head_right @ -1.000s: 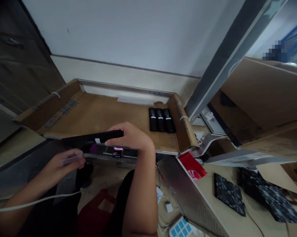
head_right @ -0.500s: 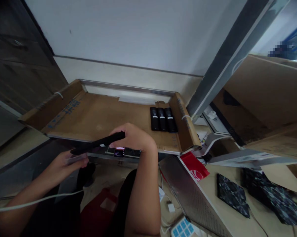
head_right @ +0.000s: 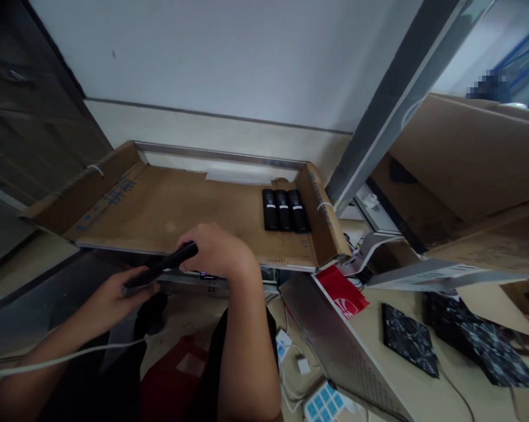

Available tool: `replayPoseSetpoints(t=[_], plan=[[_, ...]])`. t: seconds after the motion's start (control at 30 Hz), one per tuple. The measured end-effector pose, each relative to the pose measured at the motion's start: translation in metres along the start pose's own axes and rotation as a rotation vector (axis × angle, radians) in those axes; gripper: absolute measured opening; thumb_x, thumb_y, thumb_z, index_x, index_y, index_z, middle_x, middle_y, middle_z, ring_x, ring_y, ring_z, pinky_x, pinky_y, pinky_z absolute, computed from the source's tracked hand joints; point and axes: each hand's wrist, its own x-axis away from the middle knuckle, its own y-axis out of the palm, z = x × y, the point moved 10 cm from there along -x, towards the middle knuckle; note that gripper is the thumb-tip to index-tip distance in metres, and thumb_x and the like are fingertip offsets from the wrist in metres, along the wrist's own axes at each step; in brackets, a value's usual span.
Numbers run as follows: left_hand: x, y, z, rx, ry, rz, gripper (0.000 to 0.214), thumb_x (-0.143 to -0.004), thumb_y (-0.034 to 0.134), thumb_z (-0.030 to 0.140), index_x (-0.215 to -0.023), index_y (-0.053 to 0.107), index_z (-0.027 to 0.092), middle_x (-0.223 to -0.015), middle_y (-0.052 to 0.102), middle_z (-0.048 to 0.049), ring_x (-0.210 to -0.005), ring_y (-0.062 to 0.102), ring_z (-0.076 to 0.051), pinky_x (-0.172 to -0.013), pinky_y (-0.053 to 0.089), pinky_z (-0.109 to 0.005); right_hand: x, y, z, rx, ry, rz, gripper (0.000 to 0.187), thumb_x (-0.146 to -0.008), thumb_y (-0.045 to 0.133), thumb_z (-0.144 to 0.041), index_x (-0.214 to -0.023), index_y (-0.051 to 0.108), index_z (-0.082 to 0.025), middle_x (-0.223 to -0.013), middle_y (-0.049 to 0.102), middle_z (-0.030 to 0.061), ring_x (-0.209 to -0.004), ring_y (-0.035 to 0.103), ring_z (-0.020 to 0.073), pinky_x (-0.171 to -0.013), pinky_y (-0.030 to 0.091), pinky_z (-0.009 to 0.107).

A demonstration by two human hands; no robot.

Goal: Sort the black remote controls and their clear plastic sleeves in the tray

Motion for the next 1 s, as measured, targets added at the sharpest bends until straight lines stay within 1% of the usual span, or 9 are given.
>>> replayPoseSetpoints(t=[0.13, 0.3, 0.47, 0.63, 0.7, 0.77, 0.87, 1.0], plan=[[0.0, 0.001, -0.006, 0.002, -0.018, -0.017, 0.033, -0.082, 0.064, 0.048, -0.097, 0.072, 0.019, -0.089, 0.074, -0.0034, -0.086, 0.069, -0.025, -0.078, 0.052, -0.03, 0.002, -0.001, -0.002, 0.024, 0.0, 0.007, 0.024, -0.079, 0.074, -0.017, -0.102, 0.079, -0.024, -0.093, 0.076, -0.0003, -0.086, 0.064, 0.0136, -0.071, 0.04, 0.022], [-0.001, 0.006, -0.004, -0.053, -0.063, -0.045, 0.034, -0.084, 0.058, 0.049, -0.095, 0.07, 0.019, -0.086, 0.072, -0.0025, -0.085, 0.068, -0.025, -0.078, 0.051, -0.032, 0.0, 0.003, -0.013, 0.102, -0.007, 0.017, 0.023, -0.079, 0.071, -0.012, -0.098, 0.079, -0.022, -0.09, 0.075, 0.0, -0.082, 0.063, 0.013, -0.069, 0.038, 0.023], [-0.003, 0.008, -0.004, -0.073, -0.084, -0.047, 0.039, -0.085, 0.056, 0.051, -0.101, 0.069, 0.018, -0.091, 0.073, -0.0041, -0.087, 0.068, -0.026, -0.081, 0.05, -0.034, -0.003, 0.007, -0.021, 0.155, -0.006, 0.007, 0.025, -0.08, 0.068, -0.013, -0.101, 0.08, -0.023, -0.096, 0.077, 0.0018, -0.088, 0.065, 0.0151, -0.073, 0.04, 0.023], [-0.004, 0.015, -0.007, -0.03, -0.015, -0.077, 0.036, -0.089, 0.055, 0.049, -0.104, 0.068, 0.019, -0.096, 0.075, -0.0045, -0.089, 0.069, -0.024, -0.083, 0.052, -0.033, -0.003, 0.009, -0.018, 0.2, 0.043, 0.027, 0.029, -0.079, 0.068, -0.011, -0.103, 0.08, -0.022, -0.1, 0.078, 0.004, -0.091, 0.066, 0.0175, -0.071, 0.042, 0.024], [-0.003, 0.019, -0.01, 0.0, -0.006, -0.096, 0.036, -0.09, 0.055, 0.048, -0.108, 0.068, 0.02, -0.1, 0.076, -0.005, -0.092, 0.07, -0.024, -0.085, 0.053, -0.033, -0.003, 0.011, -0.017, 0.217, 0.047, 0.043, 0.028, -0.079, 0.068, -0.011, -0.102, 0.08, -0.022, -0.1, 0.077, 0.0046, -0.091, 0.067, 0.0178, -0.069, 0.042, 0.024], [-0.001, 0.021, -0.013, 0.029, -0.005, -0.107, 0.037, -0.09, 0.056, 0.046, -0.115, 0.066, 0.021, -0.107, 0.076, -0.0059, -0.098, 0.071, -0.024, -0.092, 0.053, -0.035, -0.004, 0.014, -0.018, 0.244, 0.042, 0.044, 0.028, -0.079, 0.067, -0.01, -0.1, 0.08, -0.022, -0.097, 0.077, 0.0049, -0.088, 0.067, 0.0179, -0.068, 0.042, 0.024], [0.002, 0.023, -0.015, 0.059, 0.012, -0.125, 0.042, -0.09, 0.056, 0.042, -0.127, 0.063, 0.023, -0.119, 0.074, -0.007, -0.11, 0.07, -0.025, -0.102, 0.051, -0.038, -0.006, 0.019, -0.018, 0.282, 0.057, 0.022, 0.027, -0.08, 0.064, -0.01, -0.097, 0.08, -0.022, -0.094, 0.078, 0.0052, -0.083, 0.067, 0.0175, -0.064, 0.041, 0.024], [0.004, 0.024, -0.011, 0.062, 0.052, -0.139, 0.048, -0.089, 0.054, 0.034, -0.136, 0.059, 0.025, -0.128, 0.072, -0.0069, -0.12, 0.066, -0.026, -0.109, 0.048, -0.039, -0.008, 0.022, -0.017, 0.288, 0.087, -0.015, 0.024, -0.081, 0.066, -0.014, -0.098, 0.081, -0.021, -0.096, 0.078, 0.0066, -0.083, 0.067, 0.0178, -0.064, 0.042, 0.024]])
